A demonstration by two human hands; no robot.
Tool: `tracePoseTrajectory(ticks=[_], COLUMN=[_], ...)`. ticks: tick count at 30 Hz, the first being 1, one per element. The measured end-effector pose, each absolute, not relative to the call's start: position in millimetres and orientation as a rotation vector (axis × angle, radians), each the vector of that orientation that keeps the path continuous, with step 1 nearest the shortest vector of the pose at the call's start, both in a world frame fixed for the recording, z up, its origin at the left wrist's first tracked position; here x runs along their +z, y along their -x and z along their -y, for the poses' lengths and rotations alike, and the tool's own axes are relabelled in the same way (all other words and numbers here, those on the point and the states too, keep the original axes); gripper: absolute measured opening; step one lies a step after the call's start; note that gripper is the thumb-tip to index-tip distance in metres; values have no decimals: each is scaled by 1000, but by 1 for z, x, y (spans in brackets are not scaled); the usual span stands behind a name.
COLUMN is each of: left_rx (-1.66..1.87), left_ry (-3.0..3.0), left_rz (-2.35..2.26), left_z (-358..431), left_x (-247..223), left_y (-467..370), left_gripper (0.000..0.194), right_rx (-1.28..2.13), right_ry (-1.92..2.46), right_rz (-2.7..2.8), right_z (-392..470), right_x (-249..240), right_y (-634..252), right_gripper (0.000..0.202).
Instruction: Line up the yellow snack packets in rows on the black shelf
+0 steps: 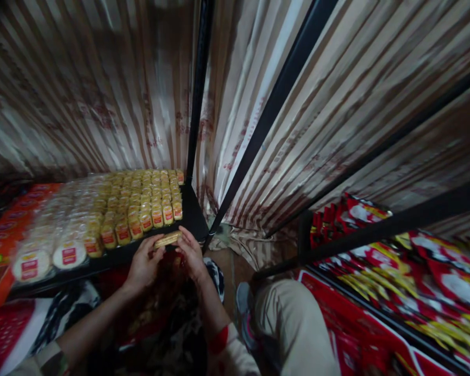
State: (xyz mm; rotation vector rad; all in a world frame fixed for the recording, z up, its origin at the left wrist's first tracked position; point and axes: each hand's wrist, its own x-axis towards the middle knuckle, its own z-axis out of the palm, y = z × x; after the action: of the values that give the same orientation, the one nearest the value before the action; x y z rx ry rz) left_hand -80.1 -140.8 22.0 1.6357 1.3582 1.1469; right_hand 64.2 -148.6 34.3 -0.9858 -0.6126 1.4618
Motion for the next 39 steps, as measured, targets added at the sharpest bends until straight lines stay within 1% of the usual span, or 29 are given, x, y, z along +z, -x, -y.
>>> tracePoseTrajectory(ticks=[3,5,8,12,19,21,24,26,29,33,36,39], left_rx=[1096,1034,946,880,867,859,832,809,820,907,951,925], left_ry=[-1502,-1406,-1253,-1138,-988,-964,-995,-1031,-980,-862,-923,-1230], left_rz=[-1310,-1249,-1171,-1155,-1186,-1153,-1112,-1132,-1161,-1131,-1144,-1245], left_z=[135,130,120,110,103,100,94,90,84,76,64,47], left_x=[31,41,54,63,68,71,77,79,78,70,66,67], left_y=[77,75,71,65,54,53,51,49,40,22,12,8], left_gripper=[41,46,45,40,31,32,40,37,27,23,22,24], right_rx=[1447,1449,1451,1466,1486,1450,1370,1316,1259,1192,1108,1039], right_ry=[973,973,1031,1156,1171,1201,1261,1274,1201,1031,1000,1019], right_rz=[562,433,195,59,46,96,244,327,406,539,577,629], right_z=[146,143,141,142,145,142,133,125,111,92,75,51], right_x=[33,32,29,25,24,25,27,31,36,35,30,30], right_y=[-68,-68,-68,-65,-68,-72,-80,-86,-91,-90,-90,-95], right_gripper=[37,30,22,28,32,33,35,36,36,33,39,44])
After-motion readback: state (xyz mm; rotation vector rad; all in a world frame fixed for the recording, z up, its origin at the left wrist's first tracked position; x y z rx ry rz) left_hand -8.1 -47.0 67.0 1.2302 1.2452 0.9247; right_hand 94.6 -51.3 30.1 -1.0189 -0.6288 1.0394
